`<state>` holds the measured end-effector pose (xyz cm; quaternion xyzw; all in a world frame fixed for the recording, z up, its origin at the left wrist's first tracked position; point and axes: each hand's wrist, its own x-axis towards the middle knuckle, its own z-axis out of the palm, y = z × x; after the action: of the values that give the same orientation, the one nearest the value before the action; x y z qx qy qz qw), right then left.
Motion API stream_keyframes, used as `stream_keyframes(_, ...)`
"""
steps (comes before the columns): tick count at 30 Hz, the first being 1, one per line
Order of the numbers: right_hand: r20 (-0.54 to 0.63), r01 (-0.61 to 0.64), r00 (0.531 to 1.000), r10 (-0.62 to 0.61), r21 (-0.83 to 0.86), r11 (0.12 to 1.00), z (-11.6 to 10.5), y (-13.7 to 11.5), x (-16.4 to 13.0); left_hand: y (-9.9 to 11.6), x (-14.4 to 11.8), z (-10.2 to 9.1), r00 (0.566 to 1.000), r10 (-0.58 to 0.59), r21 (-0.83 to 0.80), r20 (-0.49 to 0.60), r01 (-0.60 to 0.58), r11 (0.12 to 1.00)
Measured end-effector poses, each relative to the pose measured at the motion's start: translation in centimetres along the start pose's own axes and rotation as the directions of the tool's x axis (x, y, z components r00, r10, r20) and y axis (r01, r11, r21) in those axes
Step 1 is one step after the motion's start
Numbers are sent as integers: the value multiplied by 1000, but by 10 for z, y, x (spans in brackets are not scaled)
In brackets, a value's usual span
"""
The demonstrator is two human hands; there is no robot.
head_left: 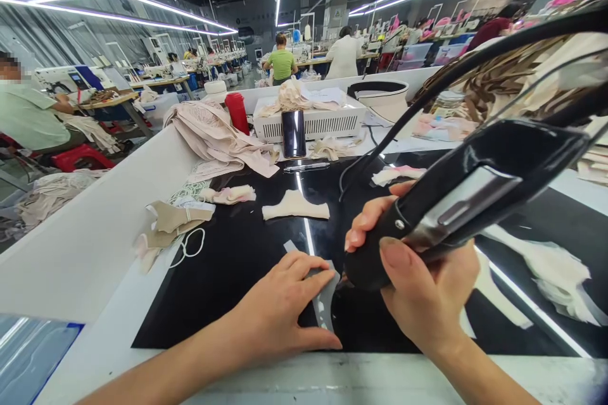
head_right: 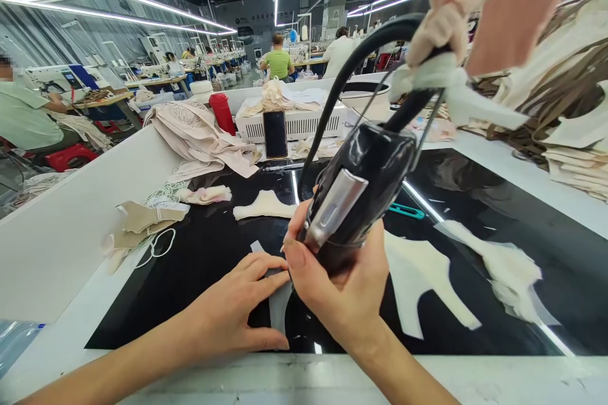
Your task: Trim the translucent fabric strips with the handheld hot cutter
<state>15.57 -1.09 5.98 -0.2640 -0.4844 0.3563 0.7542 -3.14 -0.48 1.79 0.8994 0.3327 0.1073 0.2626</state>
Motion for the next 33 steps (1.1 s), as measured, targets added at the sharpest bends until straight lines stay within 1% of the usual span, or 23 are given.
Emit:
stream_keyframes(6, 10, 26, 1000, -25, -7, 1000, -2, 3, -1, 0, 0, 1, 999, 31, -4, -9, -31, 999)
stream_keyframes(10, 1, 22, 1000, -22, -52, 998, -2, 1, -3, -1, -1, 1, 999, 37, -5, -3, -37, 999)
stream_keyframes(13, -11, 11, 1000, -12, -57, 998, -2, -1, -3, -3, -1, 1, 999, 34, -18, 3, -34, 999)
stream_keyframes(21, 3, -17, 1000, 17, 43, 999, 1, -5, -10, 0, -1, 1, 1000, 21, -20, -10, -21, 1000)
stream_keyframes(29, 3, -42, 999, 42, -15, 999, 1, -3, -15, 1, -1, 2, 999, 26, -7, -22, -26, 1000)
stream_keyframes(33, 6, -68, 998, 68, -11, 998, 1, -6, -15, 0, -1, 4, 998, 40, 3, -46, -39, 999)
